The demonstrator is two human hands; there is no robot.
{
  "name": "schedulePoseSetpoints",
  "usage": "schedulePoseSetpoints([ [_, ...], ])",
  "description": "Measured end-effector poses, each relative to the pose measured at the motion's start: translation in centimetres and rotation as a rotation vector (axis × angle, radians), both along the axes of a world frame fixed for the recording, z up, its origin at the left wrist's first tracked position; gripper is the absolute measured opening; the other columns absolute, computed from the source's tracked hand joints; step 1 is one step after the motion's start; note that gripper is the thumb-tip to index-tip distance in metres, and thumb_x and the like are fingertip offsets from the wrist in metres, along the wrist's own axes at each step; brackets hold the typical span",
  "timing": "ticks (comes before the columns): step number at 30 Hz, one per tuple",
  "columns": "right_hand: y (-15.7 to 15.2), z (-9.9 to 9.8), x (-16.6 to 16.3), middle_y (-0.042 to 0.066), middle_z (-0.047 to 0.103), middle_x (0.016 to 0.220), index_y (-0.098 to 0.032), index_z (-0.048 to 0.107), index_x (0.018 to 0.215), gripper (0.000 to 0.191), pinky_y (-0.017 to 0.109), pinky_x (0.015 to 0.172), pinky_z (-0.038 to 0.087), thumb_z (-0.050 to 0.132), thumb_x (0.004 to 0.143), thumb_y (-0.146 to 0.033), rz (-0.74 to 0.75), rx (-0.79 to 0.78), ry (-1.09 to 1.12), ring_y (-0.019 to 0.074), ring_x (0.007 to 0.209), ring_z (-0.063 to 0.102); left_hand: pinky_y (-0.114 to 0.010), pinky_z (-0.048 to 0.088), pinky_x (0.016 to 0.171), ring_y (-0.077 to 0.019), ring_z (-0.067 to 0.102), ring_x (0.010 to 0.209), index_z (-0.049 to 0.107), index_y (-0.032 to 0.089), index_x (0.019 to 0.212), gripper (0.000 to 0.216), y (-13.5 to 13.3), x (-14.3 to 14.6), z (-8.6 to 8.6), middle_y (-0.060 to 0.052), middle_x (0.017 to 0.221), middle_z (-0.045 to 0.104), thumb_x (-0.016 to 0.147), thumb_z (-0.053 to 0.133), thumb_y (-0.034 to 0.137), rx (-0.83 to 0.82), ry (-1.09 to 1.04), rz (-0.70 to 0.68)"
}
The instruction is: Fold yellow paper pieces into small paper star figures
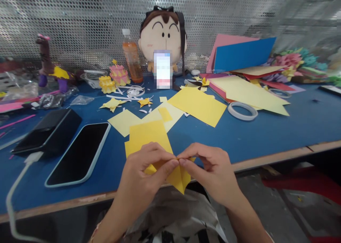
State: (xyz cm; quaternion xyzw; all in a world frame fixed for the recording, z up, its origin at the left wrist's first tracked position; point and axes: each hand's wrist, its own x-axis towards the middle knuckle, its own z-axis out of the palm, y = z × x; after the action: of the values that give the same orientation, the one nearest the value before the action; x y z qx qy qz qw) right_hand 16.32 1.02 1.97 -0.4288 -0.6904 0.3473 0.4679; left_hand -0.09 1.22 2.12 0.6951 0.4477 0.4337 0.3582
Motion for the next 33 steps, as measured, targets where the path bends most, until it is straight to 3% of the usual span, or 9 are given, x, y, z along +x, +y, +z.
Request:
schedulePoseSetpoints([
  [6,-0.3,-0.2,-0.2,-0.002,0.064,0.065,-0.016,0.066,0.071,0.012,0.017,0.053,0.041,0.059,0.081,-0.019,-0.004,-0.044,0.029,0.0075,0.06,0.055,-0.018,0.042,0.053,-0.0099,0.054,0.059,0.069,0.023,0.068,0.015,0.1,-0.2,0.0,0.003,0.063,0.061,0.079,0.061,0.026,-0.07,-0.035,-0.01],
  [13,0.2,0.8,0.5,-0.004,0.06,0.064,-0.017,0.065,0.072,0.009,0.017,0.051,0.036,0.06,0.08,-0.017,0.056,-0.178,-0.078,0.0063,0.058,0.049,-0.019,0.034,0.05,-0.009,0.047,0.054,0.061,0.021,0.061,0.015,0.5,-0.5,0.1,0.006,0.056,0.056,0.075,0.064,0.028,-0.166,0.116,-0.061],
  [18,0.5,1.0,1.0,-0.008,0.036,0.051,-0.016,0.05,0.054,0.026,0.019,0.043,0.023,0.065,0.075,-0.02,0.11,-0.29,-0.197,0.0056,0.05,0.031,-0.02,0.034,0.051,-0.0094,0.044,0.052,0.056,0.02,0.059,0.022,0.7,-0.4,0.1,0.006,0.054,0.051,0.076,0.06,0.033,-0.206,0.169,-0.045],
  [24,0.2,0.4,0.5,-0.007,0.027,0.051,-0.018,0.035,0.051,0.035,0.02,0.043,0.019,0.06,0.075,-0.021,0.049,-0.302,-0.19,0.0059,0.05,0.025,-0.021,0.028,0.048,-0.0095,0.039,0.051,0.053,0.02,0.057,0.024,0.7,-0.4,0.1,0.007,0.053,0.048,0.076,0.058,0.033,-0.19,0.198,-0.02],
  [33,0.4,-0.3,0.1,-0.006,0.029,0.051,-0.018,0.039,0.05,0.032,0.022,0.044,0.02,0.058,0.075,-0.025,0.02,-0.296,-0.155,0.0073,0.051,0.026,-0.022,0.027,0.047,-0.0105,0.039,0.049,0.053,0.02,0.055,0.024,0.8,-0.6,-0.1,0.005,0.052,0.049,0.075,0.057,0.032,-0.142,0.194,0.005],
])
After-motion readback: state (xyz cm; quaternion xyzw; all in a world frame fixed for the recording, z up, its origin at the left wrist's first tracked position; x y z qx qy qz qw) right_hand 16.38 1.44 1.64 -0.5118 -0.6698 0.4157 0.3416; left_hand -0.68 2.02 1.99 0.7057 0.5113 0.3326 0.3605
